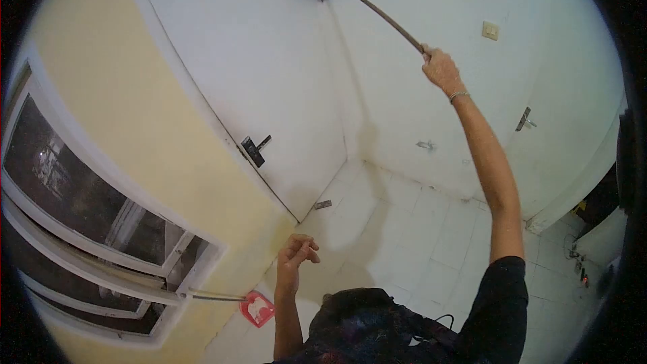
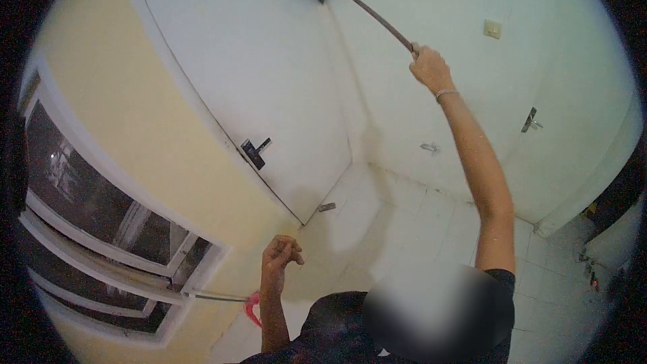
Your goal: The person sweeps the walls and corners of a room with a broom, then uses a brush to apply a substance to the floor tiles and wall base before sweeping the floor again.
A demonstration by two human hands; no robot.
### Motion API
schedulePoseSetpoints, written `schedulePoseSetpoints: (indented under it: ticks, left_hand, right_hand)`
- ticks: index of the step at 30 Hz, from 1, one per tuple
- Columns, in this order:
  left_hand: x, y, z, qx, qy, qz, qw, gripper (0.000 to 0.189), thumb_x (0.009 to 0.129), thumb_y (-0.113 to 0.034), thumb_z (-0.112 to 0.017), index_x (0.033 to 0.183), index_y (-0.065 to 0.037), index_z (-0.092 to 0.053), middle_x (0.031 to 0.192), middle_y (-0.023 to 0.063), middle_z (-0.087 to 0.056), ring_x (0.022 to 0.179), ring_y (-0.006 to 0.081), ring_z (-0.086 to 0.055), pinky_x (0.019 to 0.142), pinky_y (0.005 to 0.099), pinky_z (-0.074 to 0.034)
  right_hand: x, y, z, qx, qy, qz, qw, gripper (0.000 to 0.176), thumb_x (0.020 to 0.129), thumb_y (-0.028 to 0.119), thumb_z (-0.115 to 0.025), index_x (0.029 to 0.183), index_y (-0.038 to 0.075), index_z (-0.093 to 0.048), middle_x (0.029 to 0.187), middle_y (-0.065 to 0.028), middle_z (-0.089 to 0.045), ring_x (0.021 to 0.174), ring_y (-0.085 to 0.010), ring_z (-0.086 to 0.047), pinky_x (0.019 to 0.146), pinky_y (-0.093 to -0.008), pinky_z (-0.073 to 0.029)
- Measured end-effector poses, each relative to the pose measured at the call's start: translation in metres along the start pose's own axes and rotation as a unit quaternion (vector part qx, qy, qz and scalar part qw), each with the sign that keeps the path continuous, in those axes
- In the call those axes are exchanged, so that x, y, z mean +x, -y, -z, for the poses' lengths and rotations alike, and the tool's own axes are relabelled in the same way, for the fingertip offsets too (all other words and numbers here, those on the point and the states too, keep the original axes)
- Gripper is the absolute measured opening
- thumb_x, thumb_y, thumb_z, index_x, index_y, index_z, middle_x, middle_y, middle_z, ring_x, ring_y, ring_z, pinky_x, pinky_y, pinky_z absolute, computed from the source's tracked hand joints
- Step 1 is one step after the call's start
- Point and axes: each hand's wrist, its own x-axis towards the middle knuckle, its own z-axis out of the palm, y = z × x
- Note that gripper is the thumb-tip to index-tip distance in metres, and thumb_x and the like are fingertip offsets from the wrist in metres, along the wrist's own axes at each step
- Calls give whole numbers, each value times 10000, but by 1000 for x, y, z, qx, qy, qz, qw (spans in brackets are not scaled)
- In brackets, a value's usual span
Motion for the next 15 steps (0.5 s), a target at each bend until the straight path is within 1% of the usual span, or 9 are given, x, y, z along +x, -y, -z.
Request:
schedulePoseSetpoints:
  ticks: [3, 5, 7, 9, 11, 14, 15]
  left_hand:
    - [-7, -1, 14, -5, -30, 2, 1000, 148, 908, -150, -542, 986, -29, -576, 839, 84, -595, 644, 152, -578, 655, 289, -465]
    - [-16, 3, 28, -6, -59, 11, 998, 149, 909, -151, -539, 987, -30, -578, 834, 82, -594, 634, 151, -575, 651, 288, -467]
    - [-23, 6, 41, 1, -88, 21, 996, 149, 909, -149, -539, 988, -30, -579, 834, 79, -593, 634, 146, -574, 644, 284, -471]
    - [-31, 8, 48, 4, -112, 27, 993, 148, 908, -148, -539, 988, -30, -580, 833, 77, -590, 636, 142, -574, 638, 281, -474]
    - [-38, 8, 54, 4, -129, 30, 991, 147, 908, -147, -540, 986, -30, -581, 832, 77, -587, 642, 139, -575, 632, 278, -476]
    - [-45, 2, 53, 4, -144, 21, 989, 147, 907, -148, -542, 983, -28, -580, 828, 75, -583, 646, 136, -573, 632, 279, -478]
    - [-46, 0, 53, 8, -146, 20, 989, 148, 906, -149, -544, 983, -27, -579, 825, 74, -582, 644, 138, -572, 633, 280, -478]
  right_hand:
    - [-41, -17, -70, -8, 17, -11, 1000, 386, 886, 180, -456, 1268, 152, -504, 895, -228, -615, 853, -423, -589, 759, -506, -474]
    - [-80, -20, -98, 34, 41, -28, 998, 465, 835, 123, -480, 1298, 98, -450, 960, -213, -622, 886, -400, -597, 759, -505, -486]
    - [-120, -24, -125, 43, 66, -54, 995, 489, 828, 116, -483, 1314, 93, -436, 915, -213, -629, 841, -400, -608, 723, -502, -494]
    - [-157, -36, -159, 16, 82, -47, 995, 486, 836, 123, -489, 1317, 90, -433, 889, -212, -634, 809, -395, -618, 698, -493, -501]
    - [-191, -32, -173, 17, 116, -49, 992, 491, 828, 118, -500, 1314, 85, -435, 868, -216, -637, 800, -390, -624, 693, -488, -503]
    - [-232, -36, -210, 21, 161, -101, 982, 397, 865, 146, -475, 1258, 97, -507, 846, -201, -627, 800, -384, -613, 706, -487, -489]
    - [-246, -40, -228, 18, 173, -103, 979, 390, 860, 144, -476, 1245, 96, -515, 850, -199, -628, 799, -385, -613, 708, -489, -489]
